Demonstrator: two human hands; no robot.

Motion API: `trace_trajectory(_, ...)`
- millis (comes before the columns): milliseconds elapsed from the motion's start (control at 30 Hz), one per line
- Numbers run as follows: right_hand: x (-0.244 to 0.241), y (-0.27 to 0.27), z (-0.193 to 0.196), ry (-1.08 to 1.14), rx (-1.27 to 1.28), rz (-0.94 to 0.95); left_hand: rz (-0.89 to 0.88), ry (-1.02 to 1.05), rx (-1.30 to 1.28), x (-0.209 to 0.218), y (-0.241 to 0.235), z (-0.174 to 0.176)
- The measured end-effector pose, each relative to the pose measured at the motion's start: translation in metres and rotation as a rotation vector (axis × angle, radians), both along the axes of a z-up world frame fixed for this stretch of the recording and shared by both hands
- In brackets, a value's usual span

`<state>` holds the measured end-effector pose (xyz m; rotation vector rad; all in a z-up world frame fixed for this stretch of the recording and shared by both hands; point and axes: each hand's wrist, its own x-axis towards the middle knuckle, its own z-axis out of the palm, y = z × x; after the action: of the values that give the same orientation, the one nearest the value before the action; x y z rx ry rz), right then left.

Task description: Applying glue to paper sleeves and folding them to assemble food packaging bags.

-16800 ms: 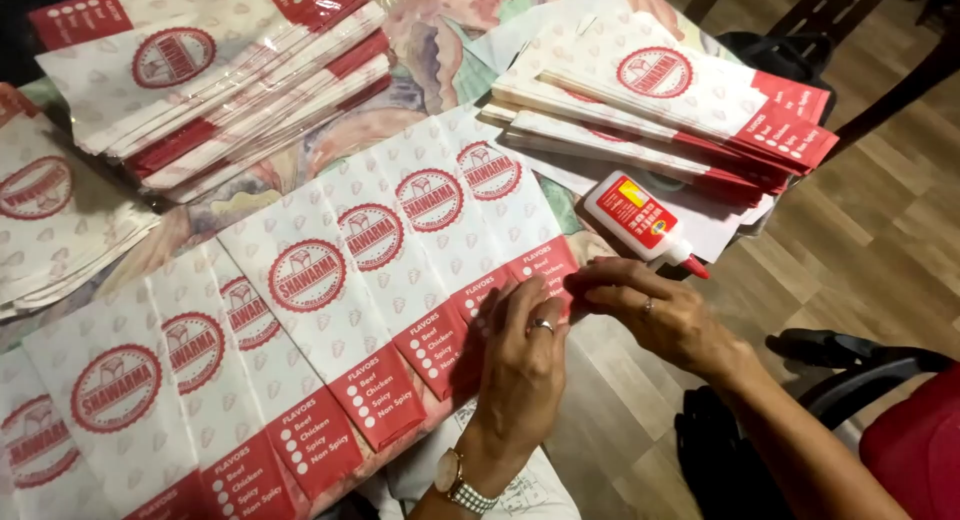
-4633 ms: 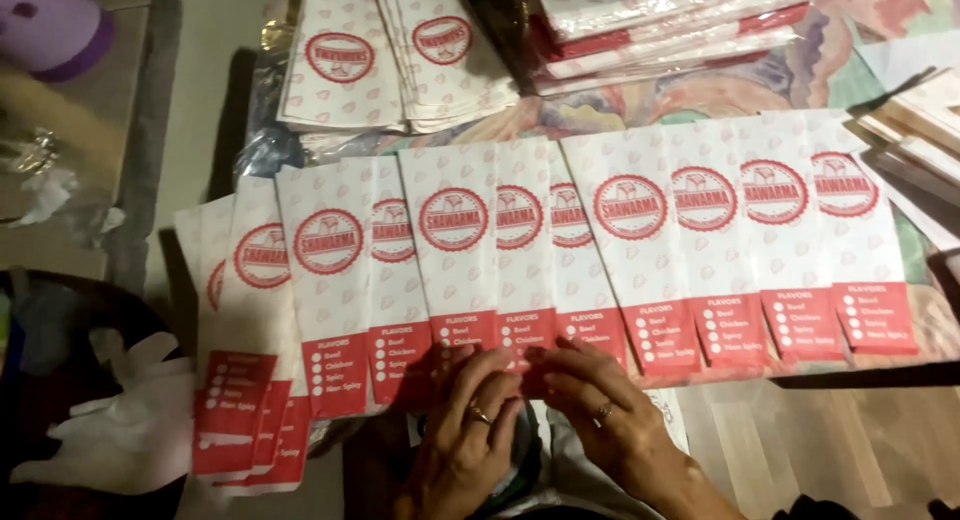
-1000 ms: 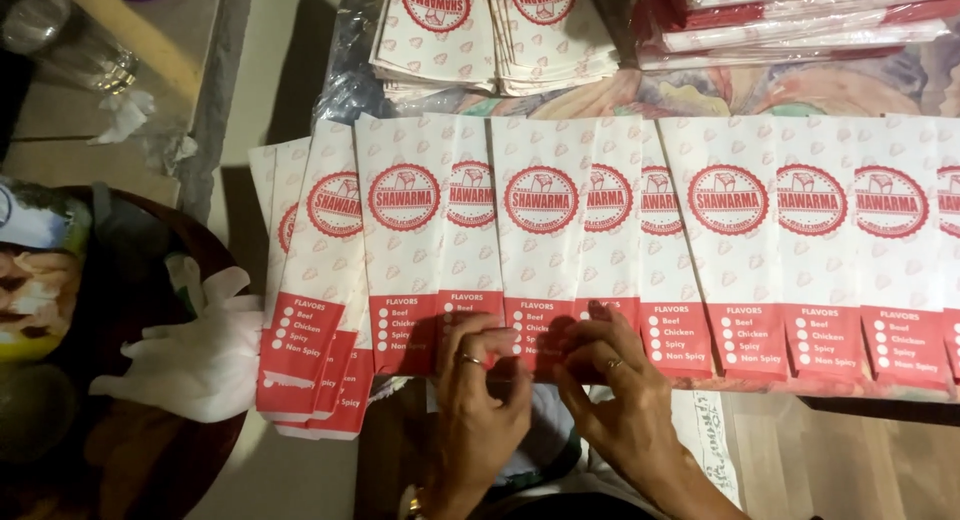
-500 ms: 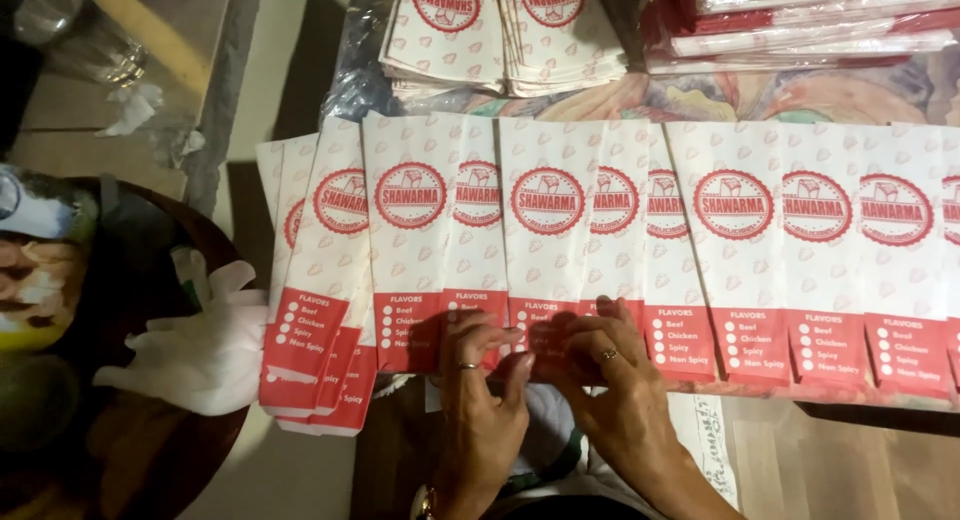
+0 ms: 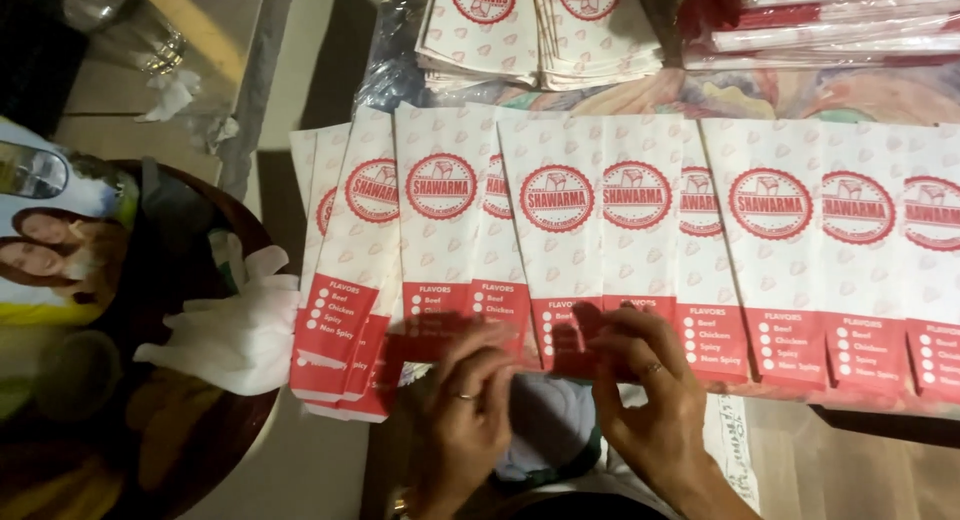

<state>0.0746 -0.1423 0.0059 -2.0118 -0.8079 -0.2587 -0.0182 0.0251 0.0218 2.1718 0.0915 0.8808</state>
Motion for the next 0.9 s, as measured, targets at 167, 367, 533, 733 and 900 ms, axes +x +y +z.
trace_trajectory(167, -0.012, 0.025, 0.005, -0.071, 0.051, 0.21, -0.051, 0.079, 0.196, -0.012, 0.04, 0.001)
trace_trajectory(367, -0.015, 0.042, -0.024, -0.126, 0.026, 0.325, -0.154, 0.13, 0.256, -0.014, 0.049, -0.014)
trace_trajectory(533, -0.012, 0.04, -0.021, -0.183, 0.042, 0.304, -0.174, 0.1, 0.19, -0.014, 0.053, -0.017)
trace_trajectory(733, -0.009, 0.041, -0.024, -0.235, 0.059, 0.345, -0.258, 0.07, 0.077, -0.016, 0.056, -0.03)
trace_trajectory(900, -0.009, 0.041, -0.022, -0.193, 0.03, 0.343, -0.259, 0.157, 0.125, -0.016, 0.059, -0.026)
